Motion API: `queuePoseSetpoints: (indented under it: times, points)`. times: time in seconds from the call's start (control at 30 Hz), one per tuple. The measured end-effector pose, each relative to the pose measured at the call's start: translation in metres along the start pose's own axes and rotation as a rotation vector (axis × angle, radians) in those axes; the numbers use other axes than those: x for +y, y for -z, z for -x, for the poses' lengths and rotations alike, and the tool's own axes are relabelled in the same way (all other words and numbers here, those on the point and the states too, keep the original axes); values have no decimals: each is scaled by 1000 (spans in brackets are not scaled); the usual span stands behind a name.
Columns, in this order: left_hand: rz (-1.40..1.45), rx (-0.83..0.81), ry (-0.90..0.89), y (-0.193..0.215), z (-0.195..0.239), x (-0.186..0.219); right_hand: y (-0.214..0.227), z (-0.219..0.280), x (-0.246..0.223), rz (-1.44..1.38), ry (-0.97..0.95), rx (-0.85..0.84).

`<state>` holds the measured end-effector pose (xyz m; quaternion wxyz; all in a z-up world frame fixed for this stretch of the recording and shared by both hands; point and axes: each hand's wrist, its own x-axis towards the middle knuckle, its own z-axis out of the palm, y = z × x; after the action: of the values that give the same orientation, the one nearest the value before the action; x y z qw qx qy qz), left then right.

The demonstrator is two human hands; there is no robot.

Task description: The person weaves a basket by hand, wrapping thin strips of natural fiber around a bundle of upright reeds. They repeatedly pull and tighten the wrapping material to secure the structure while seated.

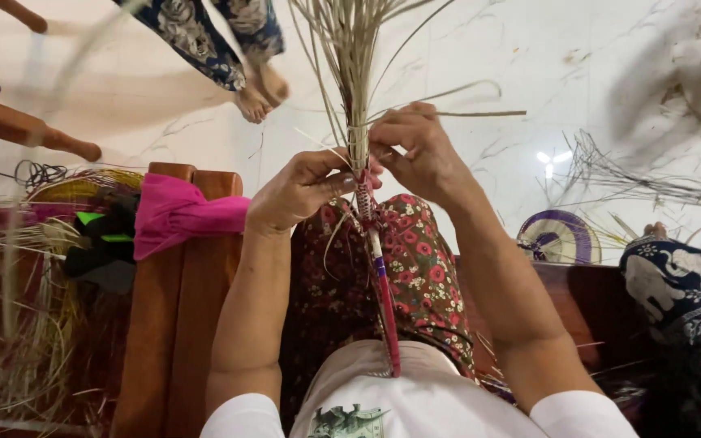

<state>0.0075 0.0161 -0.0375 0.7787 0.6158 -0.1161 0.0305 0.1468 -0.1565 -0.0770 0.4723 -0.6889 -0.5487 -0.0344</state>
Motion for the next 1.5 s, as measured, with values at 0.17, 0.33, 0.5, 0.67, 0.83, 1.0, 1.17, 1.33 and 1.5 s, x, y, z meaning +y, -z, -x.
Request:
queuePoseSetpoints:
  times: [0.17,0.33,0.5,0.67,0.83,1.0,1.17,1.33,1.5]
  points:
    - [-98,38,-36,10,-1,-14,27,8,-45,163,13,176]
    - [-199,-12,29,14,-10,-13,21,4,-70,141,74,228]
    - [-309,36,28,-1,-7,11,33,11,-58,156,17,313]
    - [-285,-21,68,4,-11,7,36,-5,-93,200,109,269]
    - [-204,21,129,-9,-5,20,42,-8,-102,257,118,262]
    - [-161,40,120,-10,-8,13,37,-15,-106,347,159,171]
    - [-217,34,98,-13,-9,17,20,10,-116,348,95,100]
    - [-212,5,40,-18,-11,25,11,32,-110,348,85,71]
    - [-296,65,-157,-25,-14,21,14,34,-95,272,-36,191]
